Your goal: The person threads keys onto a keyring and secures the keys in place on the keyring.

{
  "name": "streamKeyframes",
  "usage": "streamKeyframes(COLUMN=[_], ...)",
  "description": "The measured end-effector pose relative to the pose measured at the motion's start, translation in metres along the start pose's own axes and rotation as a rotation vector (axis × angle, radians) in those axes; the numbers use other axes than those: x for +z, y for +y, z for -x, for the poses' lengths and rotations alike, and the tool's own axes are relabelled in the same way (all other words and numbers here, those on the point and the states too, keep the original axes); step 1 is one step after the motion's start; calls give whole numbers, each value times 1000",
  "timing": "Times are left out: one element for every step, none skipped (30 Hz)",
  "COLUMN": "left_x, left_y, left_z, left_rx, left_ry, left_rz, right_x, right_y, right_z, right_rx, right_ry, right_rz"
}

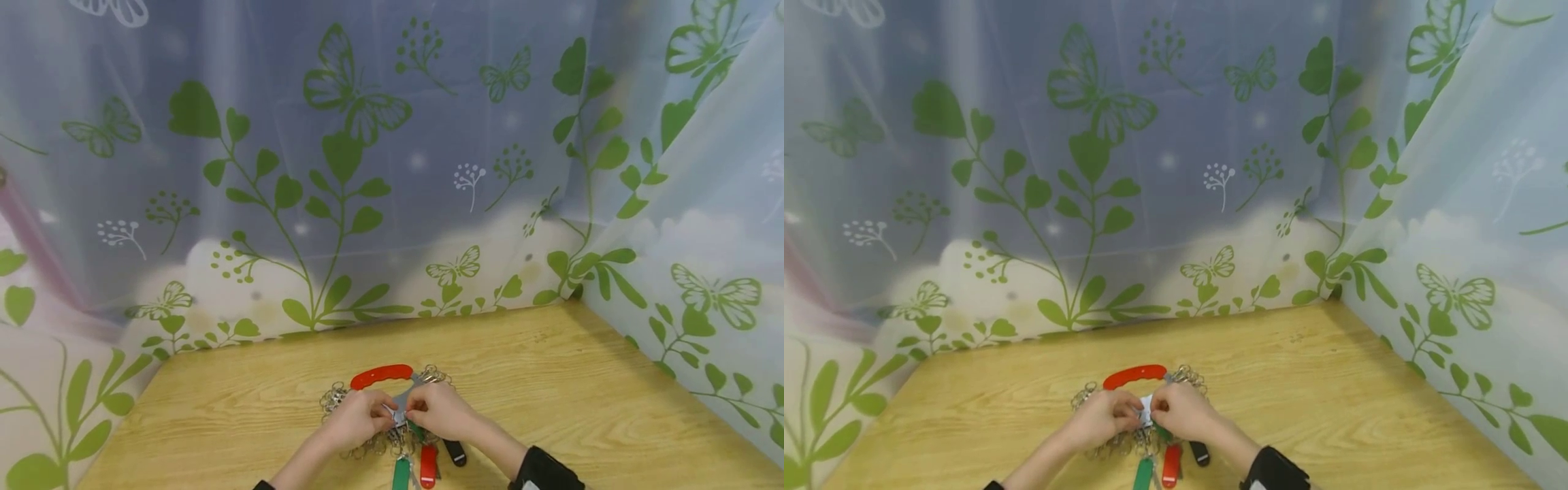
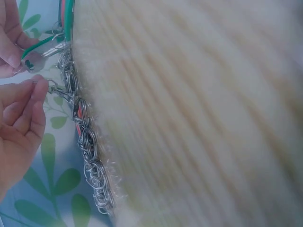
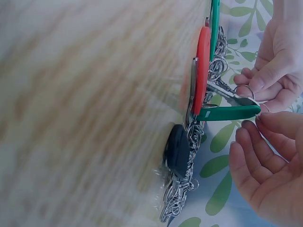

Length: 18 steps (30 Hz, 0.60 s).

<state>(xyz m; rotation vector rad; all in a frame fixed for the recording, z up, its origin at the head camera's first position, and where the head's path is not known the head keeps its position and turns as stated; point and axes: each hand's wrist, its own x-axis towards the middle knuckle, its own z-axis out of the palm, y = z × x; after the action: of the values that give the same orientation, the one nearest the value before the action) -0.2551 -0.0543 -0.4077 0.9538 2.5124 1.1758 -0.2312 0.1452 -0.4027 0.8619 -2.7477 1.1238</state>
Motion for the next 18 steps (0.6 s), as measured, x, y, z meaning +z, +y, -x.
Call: streamKeyframes(left_x=[0, 0, 0, 0, 0, 1, 0, 1, 1, 1, 1, 1, 1, 2, 2, 3, 3, 3], left_y=[0, 0, 0, 0, -1, -1, -1, -2, -2, -2, -3, -3, -3, -3, -3, -3, -4, -4], left_z=[0, 1, 1, 1, 1, 1, 0, 0, -1, -1, -1, -1, -1, -1, -1, 0, 0, -1], left_rx=[-2, -3, -10, -19, -29, -44, -54, -59, -66, -67, -65, -62, -57, -52, -50, -47, -42, -37], left_ry=[-6, -11, -18, -23, -30, -35, -42, -44, -46, -46, -47, -47, -46, -43, -42, -40, -38, -36], left_rz=[13, 28, 52, 77, 106, 139, 173, 191, 204, 210, 210, 208, 204, 200, 202, 201, 198, 193], right_x=[0, 1, 1, 1, 1, 1, 0, 0, -1, -1, -2, -2, -2, -2, -2, -2, -2, -2], right_y=[0, 0, 0, 0, 0, 0, 0, 1, 1, 1, 1, 1, 1, 1, 1, 1, 1, 2], right_z=[0, 0, 0, 0, 0, -1, -1, -1, -1, -1, -1, -1, -1, 0, 0, 0, 0, 0], right_rx=[5, 13, 17, 20, 21, 19, 19, 18, 15, 14, 14, 16, 18, 19, 20, 21, 22, 23], right_ry=[2, 5, 7, 8, 8, 9, 9, 8, 9, 9, 7, 6, 6, 6, 7, 7, 9, 10], right_rz=[-4, -7, -7, -5, -6, -6, -9, -9, -8, -10, -12, -13, -12, -9, -6, -5, -3, 0])
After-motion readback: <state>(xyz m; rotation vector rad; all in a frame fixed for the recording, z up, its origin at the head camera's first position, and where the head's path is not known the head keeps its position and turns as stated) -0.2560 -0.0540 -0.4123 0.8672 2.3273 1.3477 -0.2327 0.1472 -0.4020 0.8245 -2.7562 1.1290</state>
